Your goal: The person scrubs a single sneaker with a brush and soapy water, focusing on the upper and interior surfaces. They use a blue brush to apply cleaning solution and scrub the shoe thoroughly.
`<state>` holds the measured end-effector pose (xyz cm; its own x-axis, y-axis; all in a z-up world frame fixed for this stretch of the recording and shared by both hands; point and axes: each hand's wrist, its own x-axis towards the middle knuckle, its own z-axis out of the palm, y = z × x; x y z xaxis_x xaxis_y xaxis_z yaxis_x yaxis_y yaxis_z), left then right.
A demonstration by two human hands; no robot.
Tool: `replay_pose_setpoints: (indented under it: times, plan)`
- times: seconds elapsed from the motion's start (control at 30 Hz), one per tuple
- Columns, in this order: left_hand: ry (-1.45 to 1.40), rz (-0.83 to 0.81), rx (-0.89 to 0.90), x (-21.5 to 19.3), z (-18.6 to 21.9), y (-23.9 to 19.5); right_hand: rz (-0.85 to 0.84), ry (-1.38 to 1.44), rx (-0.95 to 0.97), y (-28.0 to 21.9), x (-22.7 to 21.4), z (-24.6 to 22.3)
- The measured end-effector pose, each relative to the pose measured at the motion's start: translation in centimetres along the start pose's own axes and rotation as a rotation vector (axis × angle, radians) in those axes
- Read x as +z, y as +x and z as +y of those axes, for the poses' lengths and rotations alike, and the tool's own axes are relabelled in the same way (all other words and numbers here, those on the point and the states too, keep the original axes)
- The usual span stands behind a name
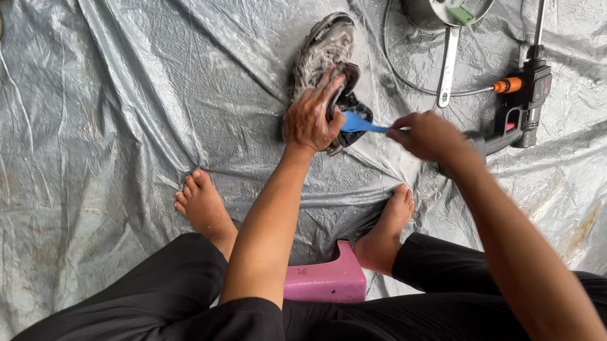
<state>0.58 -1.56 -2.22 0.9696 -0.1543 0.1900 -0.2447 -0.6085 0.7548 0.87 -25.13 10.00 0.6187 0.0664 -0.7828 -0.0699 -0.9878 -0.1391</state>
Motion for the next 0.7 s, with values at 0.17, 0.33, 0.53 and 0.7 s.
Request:
replay_pose_setpoints:
  times: [0.17,0.33,0.53,0.7]
  plan:
    - [-0.021,-0.023,0.014,-0.2,0.0,0.3,-0.047,0.025,-0.025,0.7,0.9,-1.1]
    - [0.003,-0.020,-0.002,-0.4,0.0,0.1,-0.066,0.010,0.046,-0.6,-3.7,-0.1]
    - [0.082,0.003,0.006,-0.1,-0.2,0.6,-0.055,0.032,0.013,0.7,-0.4,-2.1]
    - [0.077,0.033,-0.003,0.2,-0.7,0.2,-0.067,-0.051,0.074,-1.4,-6.1,0.1]
